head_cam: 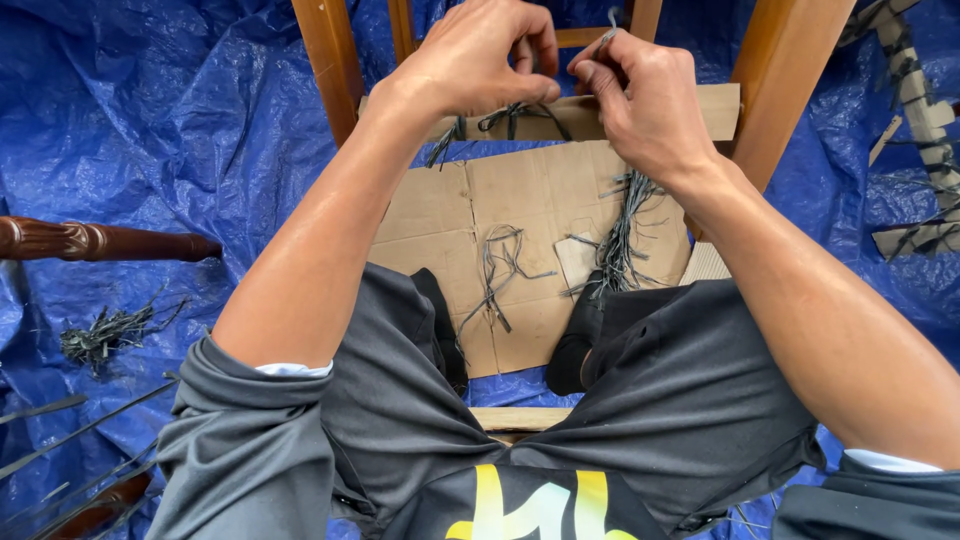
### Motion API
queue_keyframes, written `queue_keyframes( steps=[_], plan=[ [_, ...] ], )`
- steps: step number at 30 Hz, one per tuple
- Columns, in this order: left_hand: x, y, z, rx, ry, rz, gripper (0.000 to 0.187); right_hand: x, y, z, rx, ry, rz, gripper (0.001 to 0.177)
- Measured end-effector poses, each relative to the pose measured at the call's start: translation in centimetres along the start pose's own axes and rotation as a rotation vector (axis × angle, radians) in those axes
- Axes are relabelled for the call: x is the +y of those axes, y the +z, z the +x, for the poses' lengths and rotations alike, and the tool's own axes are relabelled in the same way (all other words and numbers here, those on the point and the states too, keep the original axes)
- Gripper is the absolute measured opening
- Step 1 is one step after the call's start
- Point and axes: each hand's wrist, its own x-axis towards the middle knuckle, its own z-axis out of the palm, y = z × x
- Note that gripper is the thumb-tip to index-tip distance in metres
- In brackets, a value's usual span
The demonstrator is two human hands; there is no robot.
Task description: Wrapping furniture legs with protective paper and securing them with plastic ties.
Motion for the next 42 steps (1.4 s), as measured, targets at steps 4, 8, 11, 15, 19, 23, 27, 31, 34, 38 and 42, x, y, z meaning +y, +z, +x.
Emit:
queue_keyframes(
  steps=[4,8,11,15,19,23,27,31,34,38,42],
  plan=[
    [1.3,-0.7,-1.0,-0.021,0.003,0.209,0.025,1.0,0.4,0.8,0.005,-0.051,0.065,0.012],
    [2.2,-0.5,-1.4,-0.149,-0.128,0.219,0.026,0.6,0.6,1.3,0.006,-0.084,0.076,0.012],
    [1.8,-0.2,-1.7,-0.162,-0.138,0.324,0.028,-0.4,0.5,1.3,0.019,-0.097,0.071,0.012],
    [2.7,-0.4,-1.3,-0.241,-0.262,0.369,0.034,-1.6,-0.3,-0.1,0.063,-0.081,0.003,0.014],
    [3.2,0.1,-0.6,-0.273,-0.21,0.235,0.029,-2.5,-0.7,-1.7,0.114,-0.087,0.02,0.015],
    [1.6,1.8,0.3,-0.174,-0.15,0.207,0.015,-4.2,-0.5,-3.5,0.115,0.002,0.073,0.015],
    [-1.3,3.7,1.4,-0.025,-0.109,0.216,0.008,-4.7,0.4,-5.5,0.024,-0.099,0.024,0.005],
    [-2.2,5.2,2.1,0.339,0.229,0.246,0.017,-4.7,0.9,-6.3,-0.167,-0.298,-0.168,0.012],
    [-0.8,5.7,2.9,0.325,0.069,0.206,0.024,-2.8,1.8,-6.7,-0.29,-0.311,-0.275,0.013],
    [-0.8,6.8,3.8,0.132,-0.135,0.128,0.018,0.6,2.9,-6.4,-0.385,-0.262,-0.365,0.014],
    [-1.6,8.0,4.6,0.098,-0.203,0.227,0.017,4.0,3.9,-6.0,-0.462,-0.14,-0.364,0.017]
  ],
)
